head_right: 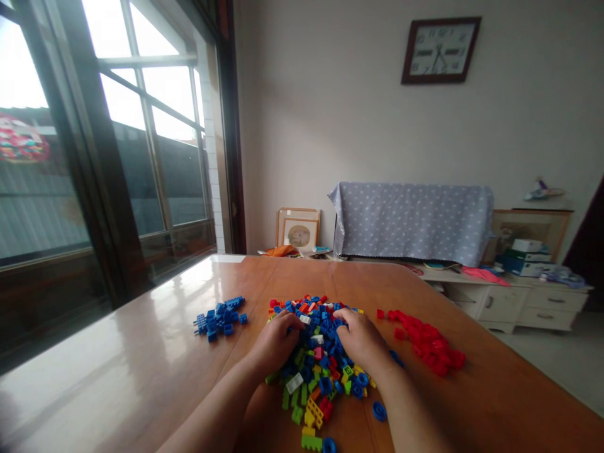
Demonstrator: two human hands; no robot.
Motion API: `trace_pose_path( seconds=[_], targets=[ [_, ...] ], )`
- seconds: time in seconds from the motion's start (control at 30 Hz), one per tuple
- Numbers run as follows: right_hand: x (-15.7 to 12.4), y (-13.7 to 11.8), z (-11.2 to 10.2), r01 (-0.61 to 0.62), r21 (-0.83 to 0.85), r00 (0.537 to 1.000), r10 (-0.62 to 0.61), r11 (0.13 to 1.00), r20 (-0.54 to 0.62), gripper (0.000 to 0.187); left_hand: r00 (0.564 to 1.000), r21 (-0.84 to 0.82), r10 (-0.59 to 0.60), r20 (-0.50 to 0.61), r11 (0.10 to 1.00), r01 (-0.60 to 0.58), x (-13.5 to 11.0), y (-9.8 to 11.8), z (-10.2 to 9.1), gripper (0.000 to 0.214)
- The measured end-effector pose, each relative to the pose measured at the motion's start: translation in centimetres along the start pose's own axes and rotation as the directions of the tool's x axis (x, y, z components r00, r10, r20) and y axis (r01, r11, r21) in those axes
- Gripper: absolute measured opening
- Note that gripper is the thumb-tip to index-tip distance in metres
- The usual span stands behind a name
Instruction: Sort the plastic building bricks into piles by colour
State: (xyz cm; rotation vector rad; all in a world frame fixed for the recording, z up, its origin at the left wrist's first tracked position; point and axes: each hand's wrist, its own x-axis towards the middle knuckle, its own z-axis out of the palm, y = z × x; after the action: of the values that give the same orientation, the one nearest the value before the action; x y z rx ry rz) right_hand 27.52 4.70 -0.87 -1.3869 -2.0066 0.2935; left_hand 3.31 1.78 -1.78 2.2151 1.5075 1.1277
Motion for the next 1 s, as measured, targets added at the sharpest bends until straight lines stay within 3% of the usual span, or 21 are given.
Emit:
trace_pose_path(
  seconds=[0.13,0.23,0.37,0.53,0.67,0.77,0.87,1.0],
  targets=[
    [0.0,0.6,-0.8,-0.133,0.000,0.990,0.133,0.991,-0.054,0.028,0.999,-0.020,0.021,-0.036,1.000,-0.021,0.0,0.2,0.0,0.023],
    [-0.2,0.6,-1.0,-0.163,-0.056,0.986,0.161,0.985,-0.038,0.032,0.998,-0.041,0.030,-0.063,0.999,-0.032,0.0,0.4,0.1,0.023],
    [-0.7,0.0,-0.4,-0.129,-0.104,0.989,0.136,0.986,0.062,0.041,0.998,-0.021,0.059,-0.027,0.998,-0.060,-0.1,0.6,0.1,0.022],
    [-0.9,-1.0,0.6,-0.031,-0.031,0.991,0.035,0.999,0.132,0.046,0.997,0.004,0.073,0.012,0.997,-0.073,-0.1,1.0,-0.1,0.022],
    [-0.5,-1.0,1.2,-0.006,0.028,0.997,0.004,1.000,0.078,0.040,0.996,0.008,0.089,0.023,0.996,-0.089,-0.1,1.3,-0.1,0.023],
    [-0.1,-0.9,1.6,-0.045,0.170,0.999,0.042,0.984,0.022,0.030,0.996,0.003,0.092,0.016,0.996,-0.092,-0.2,1.5,-0.1,0.023],
    [0.0,-1.4,1.5,-0.166,0.442,0.986,0.158,0.881,0.057,0.023,0.995,-0.006,0.102,0.002,0.995,-0.102,-0.3,1.7,-0.2,0.022],
    [0.0,-2.6,0.7,-0.313,0.667,0.945,0.288,0.676,0.152,0.033,0.993,-0.033,0.116,-0.039,0.993,-0.117,-0.5,2.1,-0.2,0.022]
  ],
)
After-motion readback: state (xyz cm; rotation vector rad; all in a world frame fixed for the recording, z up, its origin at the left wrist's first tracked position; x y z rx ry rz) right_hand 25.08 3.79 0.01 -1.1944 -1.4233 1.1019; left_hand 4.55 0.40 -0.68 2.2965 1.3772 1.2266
